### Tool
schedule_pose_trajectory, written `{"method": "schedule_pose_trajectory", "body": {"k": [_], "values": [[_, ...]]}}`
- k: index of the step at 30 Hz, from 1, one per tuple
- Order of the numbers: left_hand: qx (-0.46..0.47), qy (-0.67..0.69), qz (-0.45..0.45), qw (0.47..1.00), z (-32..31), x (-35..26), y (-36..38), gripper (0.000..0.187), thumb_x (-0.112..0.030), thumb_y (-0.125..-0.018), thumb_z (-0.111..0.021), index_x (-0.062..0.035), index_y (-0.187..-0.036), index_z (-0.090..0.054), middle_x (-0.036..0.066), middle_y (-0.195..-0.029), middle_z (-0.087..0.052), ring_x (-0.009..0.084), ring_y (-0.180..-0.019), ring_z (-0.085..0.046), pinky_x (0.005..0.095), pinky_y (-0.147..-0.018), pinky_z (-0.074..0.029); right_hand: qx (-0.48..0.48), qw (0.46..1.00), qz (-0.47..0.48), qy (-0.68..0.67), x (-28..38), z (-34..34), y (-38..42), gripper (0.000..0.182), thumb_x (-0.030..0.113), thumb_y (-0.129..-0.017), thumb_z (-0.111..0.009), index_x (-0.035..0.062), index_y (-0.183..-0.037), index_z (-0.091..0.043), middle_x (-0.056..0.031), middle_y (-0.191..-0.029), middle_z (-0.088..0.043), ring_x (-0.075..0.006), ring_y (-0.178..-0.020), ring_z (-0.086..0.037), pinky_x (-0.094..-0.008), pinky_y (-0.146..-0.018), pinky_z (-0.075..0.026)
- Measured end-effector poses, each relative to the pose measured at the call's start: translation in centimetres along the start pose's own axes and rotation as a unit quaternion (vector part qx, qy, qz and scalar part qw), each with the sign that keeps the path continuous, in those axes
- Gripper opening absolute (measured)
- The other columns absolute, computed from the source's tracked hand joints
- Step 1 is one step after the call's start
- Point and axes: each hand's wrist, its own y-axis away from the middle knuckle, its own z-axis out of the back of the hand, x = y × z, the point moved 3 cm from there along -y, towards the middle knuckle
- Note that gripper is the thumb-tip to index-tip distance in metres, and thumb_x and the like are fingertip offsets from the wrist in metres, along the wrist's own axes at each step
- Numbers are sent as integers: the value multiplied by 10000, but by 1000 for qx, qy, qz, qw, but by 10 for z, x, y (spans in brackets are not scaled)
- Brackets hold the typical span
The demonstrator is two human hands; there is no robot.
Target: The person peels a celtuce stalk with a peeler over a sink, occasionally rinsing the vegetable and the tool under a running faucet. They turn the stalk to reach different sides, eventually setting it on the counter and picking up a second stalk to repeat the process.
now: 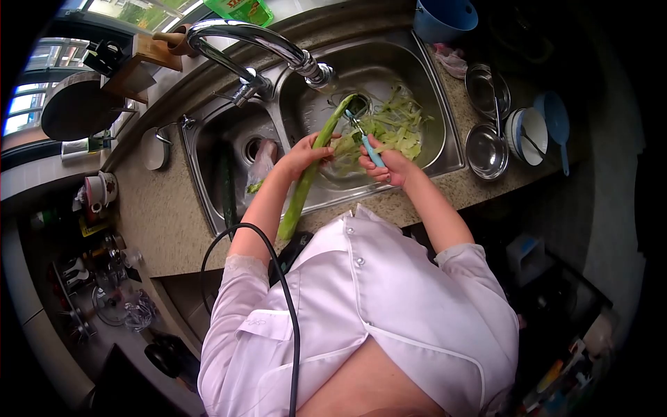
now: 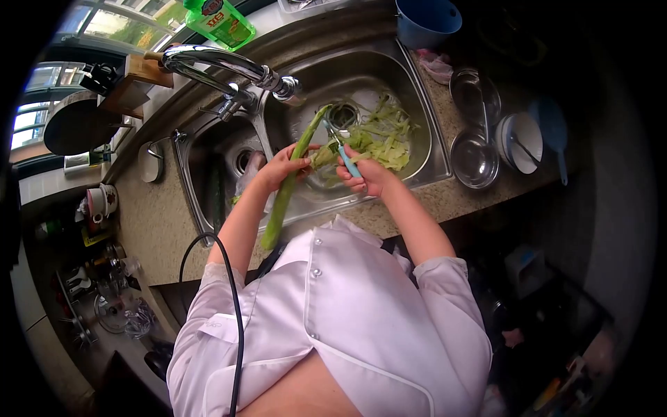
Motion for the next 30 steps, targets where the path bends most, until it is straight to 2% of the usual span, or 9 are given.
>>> {"method": "schedule_pose_trajectory", "body": {"k": [3,4,5,8,12,14,17,24,30], "values": [[0,39,-40,998,-10,-14,11,552,-105,-819,-635,-83,-1325,-413,2,-807,-518,99,-695,-538,234,-625,-448,44,997,3,-66,-19,-28,0,508,617,-891,-287,128,-799,-392,-1,-562,-356,-69,-346,-287,-194,-298,-235],[-5,47,-33,998,-13,-18,15,450,-92,-807,-643,-77,-1222,-471,2,-817,-518,105,-708,-542,235,-652,-454,53,993,-5,-105,-25,-35,-2,533,639,-873,-280,123,-795,-390,4,-539,-325,-68,-339,-287,-193,-286,-235],[-8,49,-34,998,-11,-16,15,450,-92,-807,-643,-77,-1222,-471,2,-817,-518,105,-708,-542,235,-652,-454,54,993,-8,-105,-29,-37,-7,533,639,-873,-280,123,-795,-390,4,-539,-325,-68,-339,-287,-193,-286,-235],[16,24,-24,999,-5,-13,13,250,-102,-773,-679,-96,-922,-479,1,-819,-519,110,-731,-540,245,-646,-455,163,976,-16,-147,-37,-48,-18,564,677,-847,-247,136,-766,-386,10,-526,-327,-74,-338,-284,-198,-305,-232],[13,12,-30,999,5,-6,12,326,-92,-759,-678,-59,-1044,-522,29,-857,-572,132,-745,-569,270,-697,-474,198,967,-27,-159,-39,-53,-20,576,687,-839,-247,136,-737,-379,10,-510,-328,-73,-325,-292,-202,-295,-228],[8,39,-42,998,2,-9,16,295,-69,-741,-673,-63,-1001,-535,21,-849,-569,134,-740,-571,270,-686,-473,242,951,-38,-189,-39,-58,-17,582,695,-831,-259,136,-710,-373,8,-493,-329,-77,-308,-305,-208,-280,-225],[39,64,-51,996,-2,-14,18,268,-54,-727,-666,-64,-965,-543,16,-846,-565,141,-774,-585,277,-715,-484,239,951,-18,-198,-41,-67,-11,548,651,-854,-317,132,-686,-371,4,-466,-317,-75,-279,-303,-200,-249,-225],[65,89,-51,993,-6,-13,21,223,-24,-718,-648,-60,-910,-540,21,-854,-564,155,-831,-608,273,-773,-495,305,916,-12,-261,-52,-77,-13,540,615,-884,-327,121,-670,-372,-6,-464,-333,-83,-277,-325,-207,-244,-275],[26,34,-61,997,-5,-9,16,198,4,-729,-628,-45,-887,-519,37,-818,-563,148,-747,-615,262,-637,-503,356,868,9,-347,-43,-89,-3,534,611,-890,-325,123,-679,-373,-11,-484,-332,-91,-301,-335,-215,-259,-262]]}}
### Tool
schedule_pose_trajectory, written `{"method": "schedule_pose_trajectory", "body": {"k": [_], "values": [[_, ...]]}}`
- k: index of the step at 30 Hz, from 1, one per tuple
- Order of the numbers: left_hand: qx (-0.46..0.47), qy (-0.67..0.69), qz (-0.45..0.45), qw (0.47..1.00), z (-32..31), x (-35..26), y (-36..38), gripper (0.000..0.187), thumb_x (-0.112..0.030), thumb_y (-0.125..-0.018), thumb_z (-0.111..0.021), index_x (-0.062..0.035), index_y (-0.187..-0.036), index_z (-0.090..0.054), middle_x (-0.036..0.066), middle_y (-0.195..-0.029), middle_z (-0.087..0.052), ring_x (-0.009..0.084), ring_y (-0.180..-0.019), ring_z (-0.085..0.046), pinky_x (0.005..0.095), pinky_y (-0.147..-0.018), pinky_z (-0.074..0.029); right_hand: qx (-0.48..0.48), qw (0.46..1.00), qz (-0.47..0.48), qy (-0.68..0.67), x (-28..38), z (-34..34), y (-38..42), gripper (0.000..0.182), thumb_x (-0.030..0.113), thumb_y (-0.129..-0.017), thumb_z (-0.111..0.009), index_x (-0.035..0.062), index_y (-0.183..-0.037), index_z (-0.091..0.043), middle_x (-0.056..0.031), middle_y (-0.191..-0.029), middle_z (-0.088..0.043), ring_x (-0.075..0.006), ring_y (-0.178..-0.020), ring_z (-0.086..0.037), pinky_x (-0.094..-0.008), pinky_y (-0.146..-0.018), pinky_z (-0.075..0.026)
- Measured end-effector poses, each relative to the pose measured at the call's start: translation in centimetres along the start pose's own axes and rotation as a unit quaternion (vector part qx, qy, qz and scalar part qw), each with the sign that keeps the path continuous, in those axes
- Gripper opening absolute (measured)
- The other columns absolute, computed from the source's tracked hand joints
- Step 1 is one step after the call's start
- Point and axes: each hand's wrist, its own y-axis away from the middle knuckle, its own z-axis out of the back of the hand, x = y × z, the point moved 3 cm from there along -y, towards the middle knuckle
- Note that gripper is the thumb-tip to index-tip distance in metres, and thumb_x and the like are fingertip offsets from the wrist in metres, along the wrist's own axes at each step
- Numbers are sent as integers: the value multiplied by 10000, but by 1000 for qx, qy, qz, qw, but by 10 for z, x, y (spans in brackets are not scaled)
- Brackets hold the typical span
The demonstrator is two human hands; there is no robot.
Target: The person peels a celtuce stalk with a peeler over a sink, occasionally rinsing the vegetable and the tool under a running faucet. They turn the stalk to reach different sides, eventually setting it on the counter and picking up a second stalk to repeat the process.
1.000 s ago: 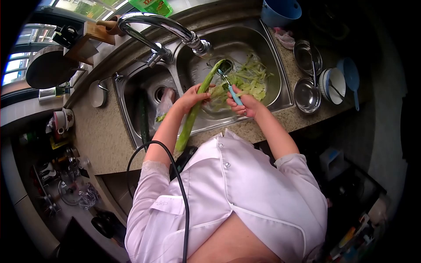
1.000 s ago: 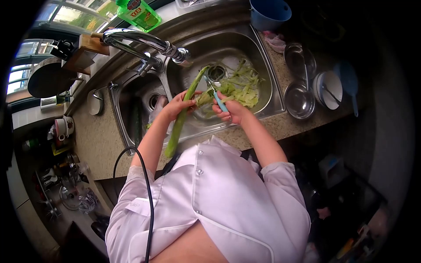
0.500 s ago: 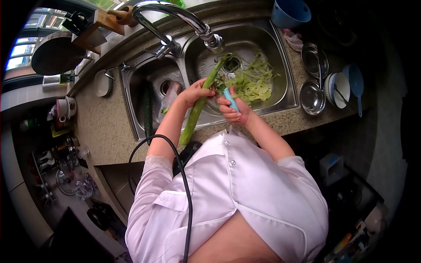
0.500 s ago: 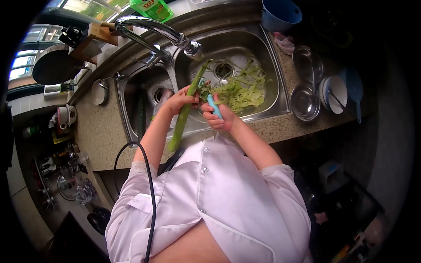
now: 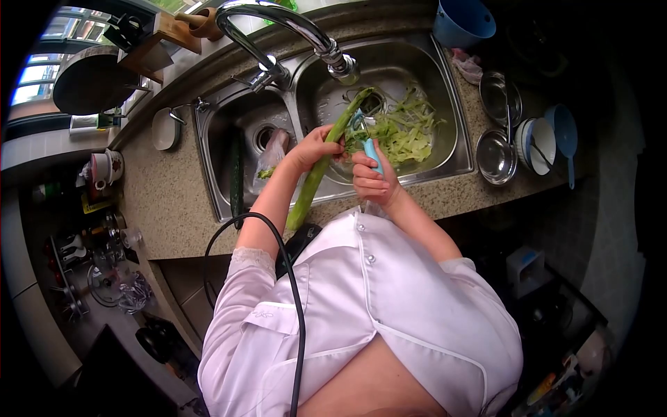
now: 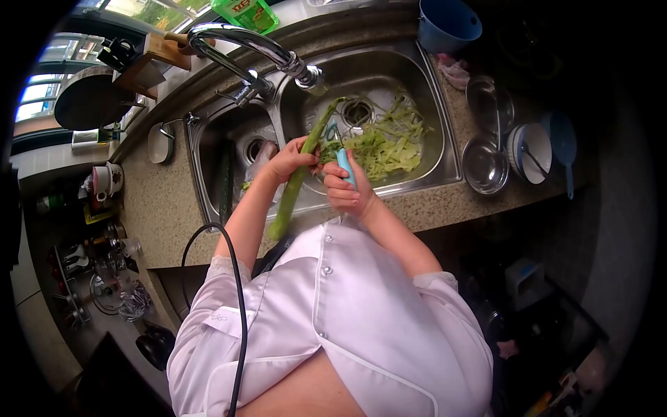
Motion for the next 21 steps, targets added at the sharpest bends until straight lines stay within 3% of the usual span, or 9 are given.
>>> {"method": "schedule_pose_trajectory", "body": {"k": [6,8,9,11,12,13,17,18,21], "values": [[-26,-38,9,999,-1,-4,1,163,-14,-718,-614,-30,-860,-536,38,-735,-574,142,-652,-608,241,-568,-478,17,999,29,38,12,-19,9,543,600,-902,-309,109,-679,-368,-8,-481,-331,-91,-295,-333,-210,-252,-268],[-39,-40,15,998,3,0,0,153,-8,-741,-611,-38,-861,-520,69,-716,-587,147,-665,-613,239,-576,-490,-11,979,129,158,30,-31,18,534,558,-933,-285,98,-670,-358,-18,-475,-362,-95,-310,-398,-226,-279,-332],[-39,-39,15,998,5,3,-1,153,-8,-741,-611,-38,-861,-520,69,-716,-587,147,-665,-613,239,-576,-490,-12,979,130,158,42,-35,26,534,558,-933,-285,98,-670,-358,-18,-475,-362,-95,-310,-398,-226,-279,-332],[-35,-34,16,999,11,10,-2,180,-17,-749,-610,-25,-910,-530,76,-797,-598,157,-716,-628,250,-605,-498,-214,875,177,396,71,-32,45,498,534,-933,-348,100,-691,-390,-30,-513,-412,-102,-367,-436,-231,-339,-351],[-35,-34,15,999,9,8,-1,180,-17,-749,-610,-25,-910,-530,76,-797,-598,157,-716,-628,250,-605,-498,-214,875,177,396,76,-28,49,498,534,-933,-348,100,-691,-390,-30,-513,-412,-102,-367,-436,-231,-339,-351],[-44,-28,16,999,6,6,1,211,-23,-756,-605,-18,-953,-530,79,-857,-599,165,-751,-633,253,-625,-501,-282,824,193,452,85,-18,56,459,508,-926,-385,95,-726,-422,-33,-545,-446,-98,-388,-439,-229,-356,-353],[-26,-42,49,998,11,11,-4,313,-38,-776,-589,2,-1077,-515,85,-1031,-582,207,-872,-640,272,-718,-522,-521,538,232,620,112,14,81,328,402,-900,-536,76,-867,-551,-45,-676,-582,-81,-471,-448,-222,-423,-358],[-27,-41,50,998,10,13,-4,313,-38,-776,-589,2,-1077,-515,85,-1031,-582,207,-872,-640,272,-718,-522,-522,539,230,620,108,15,77,328,402,-900,-536,76,-867,-551,-45,-676,-582,-81,-471,-448,-222,-423,-358],[0,-12,61,998,2,17,-8,351,-70,-776,-582,0,-1115,-516,79,-1044,-588,234,-912,-641,288,-770,-526,-441,611,282,593,85,6,41,256,303,-864,-625,61,-915,-560,-50,-772,-614,-65,-491,-441,-205,-442,-362]]}}
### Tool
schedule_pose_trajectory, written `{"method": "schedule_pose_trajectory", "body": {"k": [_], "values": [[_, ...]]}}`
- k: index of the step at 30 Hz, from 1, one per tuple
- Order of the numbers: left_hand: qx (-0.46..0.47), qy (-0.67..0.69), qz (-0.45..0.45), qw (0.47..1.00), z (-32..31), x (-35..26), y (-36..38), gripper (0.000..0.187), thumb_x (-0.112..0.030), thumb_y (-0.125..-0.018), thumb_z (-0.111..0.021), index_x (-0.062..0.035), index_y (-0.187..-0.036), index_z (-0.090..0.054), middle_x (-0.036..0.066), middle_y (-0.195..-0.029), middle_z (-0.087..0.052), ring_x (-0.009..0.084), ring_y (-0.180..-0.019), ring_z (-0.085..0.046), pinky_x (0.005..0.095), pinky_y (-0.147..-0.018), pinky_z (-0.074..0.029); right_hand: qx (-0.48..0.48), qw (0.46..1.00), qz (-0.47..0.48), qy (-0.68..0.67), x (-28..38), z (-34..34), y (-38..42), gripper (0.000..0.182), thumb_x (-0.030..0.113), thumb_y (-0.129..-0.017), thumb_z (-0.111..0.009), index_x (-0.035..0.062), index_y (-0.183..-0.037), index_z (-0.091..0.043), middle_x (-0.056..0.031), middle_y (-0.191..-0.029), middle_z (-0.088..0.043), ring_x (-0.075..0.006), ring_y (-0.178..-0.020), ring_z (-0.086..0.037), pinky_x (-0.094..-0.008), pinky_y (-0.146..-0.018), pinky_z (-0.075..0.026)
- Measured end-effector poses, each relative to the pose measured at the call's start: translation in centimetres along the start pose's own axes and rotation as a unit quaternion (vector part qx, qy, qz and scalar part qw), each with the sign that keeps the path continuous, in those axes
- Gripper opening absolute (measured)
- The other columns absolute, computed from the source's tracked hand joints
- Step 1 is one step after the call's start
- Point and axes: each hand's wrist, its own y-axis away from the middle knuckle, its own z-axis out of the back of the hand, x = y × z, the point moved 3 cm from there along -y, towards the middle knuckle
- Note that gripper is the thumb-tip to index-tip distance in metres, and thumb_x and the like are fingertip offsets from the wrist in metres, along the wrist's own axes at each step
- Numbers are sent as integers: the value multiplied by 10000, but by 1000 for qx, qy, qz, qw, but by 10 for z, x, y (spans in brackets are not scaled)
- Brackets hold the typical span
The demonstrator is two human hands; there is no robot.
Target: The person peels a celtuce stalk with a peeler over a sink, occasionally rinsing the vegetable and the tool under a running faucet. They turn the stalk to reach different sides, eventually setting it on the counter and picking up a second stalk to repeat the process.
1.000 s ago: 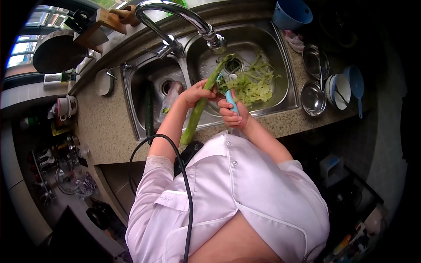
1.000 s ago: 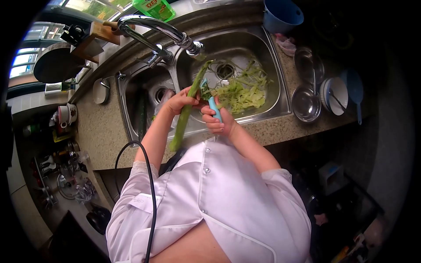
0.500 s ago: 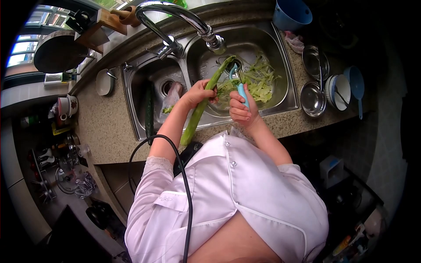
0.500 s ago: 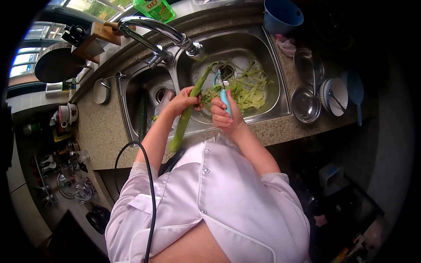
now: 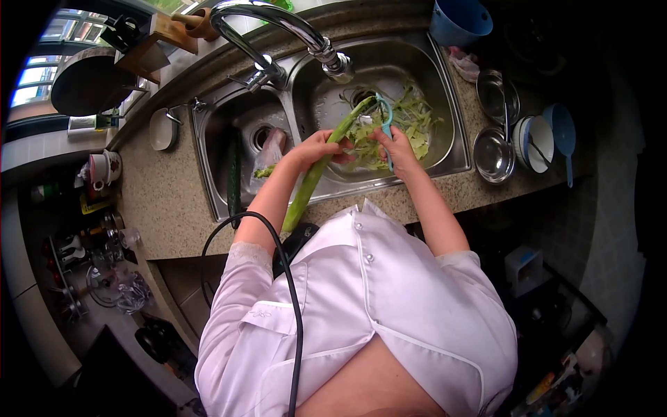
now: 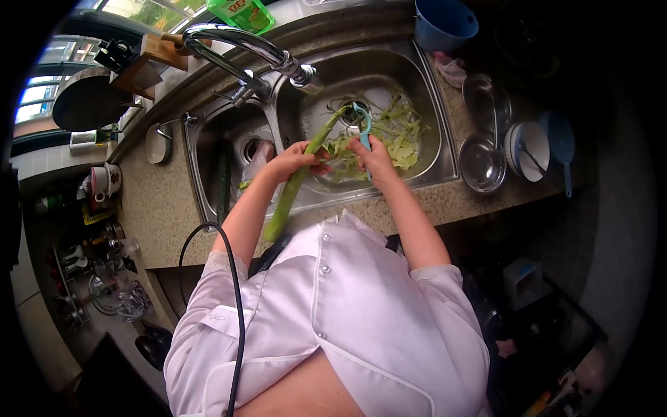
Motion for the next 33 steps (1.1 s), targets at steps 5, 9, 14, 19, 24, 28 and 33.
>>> {"method": "schedule_pose_trajectory", "body": {"k": [5,9,14,19,24,28,33], "values": [[67,18,68,995,-11,15,-8,393,-116,-830,-559,-5,-1196,-469,94,-1089,-555,298,-994,-612,328,-856,-512,83,975,-2,-206,12,-37,-27,204,167,-828,-674,40,-906,-535,-84,-825,-628,-48,-501,-437,-197,-434,-364],[8,-88,83,993,-10,18,8,435,-239,-880,-578,-30,-1237,-442,74,-1073,-545,218,-886,-617,307,-797,-517,42,983,19,-175,7,-32,-43,202,153,-831,-670,29,-909,-532,-95,-843,-631,-44,-512,-441,-202,-429,-370],[-32,-151,37,987,-6,31,19,445,-266,-882,-592,-57,-1245,-441,90,-1023,-584,128,-785,-586,248,-622,-509,-48,983,8,-178,9,-14,-50,238,201,-847,-658,44,-934,-502,-87,-851,-616,-67,-500,-412,-203,-440,-368],[-64,-110,72,989,-7,27,14,408,-261,-902,-562,-74,-1243,-438,91,-891,-625,104,-645,-531,237,-549,-466,-209,965,123,98,-6,11,-45,282,329,-967,-391,62,-939,-475,-61,-798,-562,-114,-549,-486,-263,-470,-396],[-68,-110,82,988,-14,13,6,380,-203,-897,-561,-65,-1230,-439,103,-883,-632,108,-645,-537,238,-539,-463,-58,853,299,424,-24,-19,7,232,281,-942,-432,51,-952,-451,-151,-799,-567,-318,-649,-560,-415,-548,-439],[-72,-81,109,988,-15,10,6,411,-156,-884,-567,-60,-1257,-424,104,-905,-630,120,-700,-560,239,-537,-461,15,780,314,542,-15,-27,16,216,269,-921,-456,56,-958,-441,-207,-829,-588,-428,-774,-560,-510,-617,-437],[-54,-100,110,987,-24,3,20,472,-153,-876,-579,-60,-1302,-397,106,-955,-620,122,-776,-574,247,-541,-466,-165,779,193,574,14,45,-50,256,306,-923,-451,49,-932,-452,-221,-789,-598,-426,-746,-582,-512,-621,-450]]}}
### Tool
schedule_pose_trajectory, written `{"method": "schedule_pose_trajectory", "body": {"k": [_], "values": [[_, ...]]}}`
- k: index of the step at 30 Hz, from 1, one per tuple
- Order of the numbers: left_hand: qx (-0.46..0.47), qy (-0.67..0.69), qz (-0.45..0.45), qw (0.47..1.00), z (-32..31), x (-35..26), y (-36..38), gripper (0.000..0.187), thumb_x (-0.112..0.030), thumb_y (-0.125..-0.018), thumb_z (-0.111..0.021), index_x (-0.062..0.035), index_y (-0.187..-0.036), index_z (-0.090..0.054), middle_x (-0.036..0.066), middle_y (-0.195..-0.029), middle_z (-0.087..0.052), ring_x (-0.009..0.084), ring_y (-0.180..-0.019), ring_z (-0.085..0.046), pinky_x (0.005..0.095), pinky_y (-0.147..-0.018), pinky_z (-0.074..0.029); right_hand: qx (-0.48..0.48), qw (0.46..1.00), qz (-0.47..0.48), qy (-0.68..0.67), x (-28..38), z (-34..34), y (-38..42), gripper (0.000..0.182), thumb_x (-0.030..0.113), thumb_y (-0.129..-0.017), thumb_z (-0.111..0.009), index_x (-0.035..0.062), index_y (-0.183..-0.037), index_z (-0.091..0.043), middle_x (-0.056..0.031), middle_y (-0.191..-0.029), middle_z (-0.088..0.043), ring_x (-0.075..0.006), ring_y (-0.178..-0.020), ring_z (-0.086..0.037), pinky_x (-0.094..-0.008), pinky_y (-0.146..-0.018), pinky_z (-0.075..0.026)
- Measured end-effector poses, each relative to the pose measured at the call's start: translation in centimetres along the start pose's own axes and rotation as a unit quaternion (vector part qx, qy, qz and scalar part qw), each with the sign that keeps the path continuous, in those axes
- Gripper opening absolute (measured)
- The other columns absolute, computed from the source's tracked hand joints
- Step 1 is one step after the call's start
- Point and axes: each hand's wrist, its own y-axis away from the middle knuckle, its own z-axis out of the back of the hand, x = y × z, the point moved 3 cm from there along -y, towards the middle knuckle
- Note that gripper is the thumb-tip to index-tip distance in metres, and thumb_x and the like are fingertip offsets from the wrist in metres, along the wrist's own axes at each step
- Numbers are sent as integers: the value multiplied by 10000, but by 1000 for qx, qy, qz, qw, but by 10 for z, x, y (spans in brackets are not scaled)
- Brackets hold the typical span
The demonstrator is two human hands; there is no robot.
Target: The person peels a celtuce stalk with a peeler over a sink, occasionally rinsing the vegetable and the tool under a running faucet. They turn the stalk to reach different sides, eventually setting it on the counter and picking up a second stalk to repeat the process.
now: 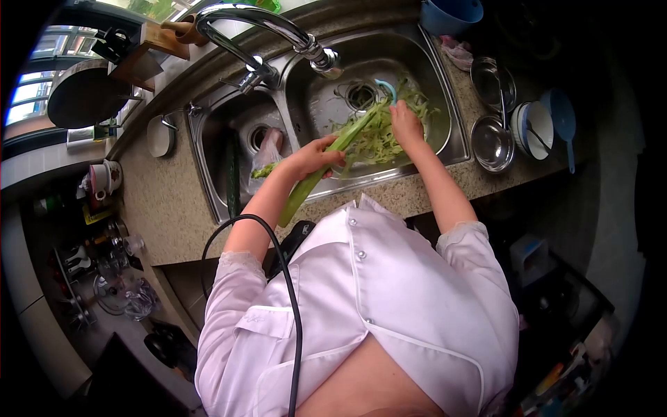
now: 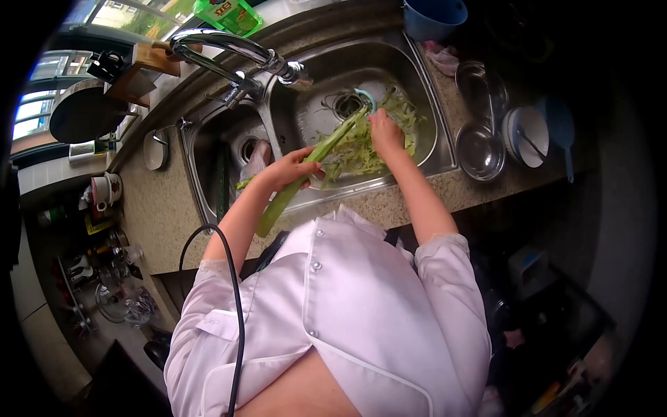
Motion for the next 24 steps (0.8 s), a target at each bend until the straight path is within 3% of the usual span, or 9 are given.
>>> {"method": "schedule_pose_trajectory", "body": {"k": [5,7,9,13,18,21,24], "values": [[-11,-21,-10,1000,-1,1,-1,479,-158,-871,-587,-55,-1303,-408,100,-966,-615,117,-803,-577,256,-548,-473,-108,992,-11,-64,-23,7,4,262,297,-932,-432,35,-928,-441,-233,-783,-591,-441,-737,-566,-521,-615,-431],[-59,-60,-44,995,0,-1,-4,449,-153,-859,-602,-41,-1267,-453,85,-941,-617,115,-782,-583,251,-539,-471,-67,988,34,-136,7,6,38,248,272,-939,-428,25,-910,-431,-246,-779,-566,-456,-731,-541,-513,-601,-401],[-67,-72,-44,994,-1,-2,-8,443,-143,-852,-608,-34,-1257,-464,76,-917,-620,112,-748,-585,246,-530,-467,39,991,74,-100,35,-5,69,253,289,-931,-438,36,-928,-422,-234,-806,-587,-450,-740,-558,-518,-617,-429],[-88,-83,-82,989,-5,-5,-6,446,-114,-841,-618,-18,-1251,-472,55,-830,-623,102,-637,-574,236,-503,-452,75,980,146,-110,53,-8,82,248,284,-930,-441,36,-927,-432,-230,-812,-592,-445,-747,-565,-513,-625,-437],[-92,-106,-66,988,-7,-12,5,445,-115,-850,-610,-12,-1258,-465,58,-784,-619,97,-603,-559,234,-499,-442,30,998,-46,-19,3,0,25,255,285,-926,-444,31,-936,-462,-236,-817,-605,-438,-774,-573,-514,-656,-441],[-89,-105,-66,988,-13,-19,14,442,-127,-846,-614,-9,-1248,-475,61,-746,-609,101,-581,-553,239,-480,-434,-40,993,-99,-57,-34,-2,14,256,273,-927,-440,19,-903,-468,-249,-838,-605,-440,-791,-572,-509,-665,-444],[-102,-94,-78,987,-9,-14,10,435,-135,-838,-621,-10,-1234,-491,61,-715,-598,106,-565,-553,247,-464,-432,-104,988,-57,-94,-40,-5,22,267,264,-931,-436,8,-861,-458,-253,-799,-588,-448,-759,-558,-509,-647,-427]]}}
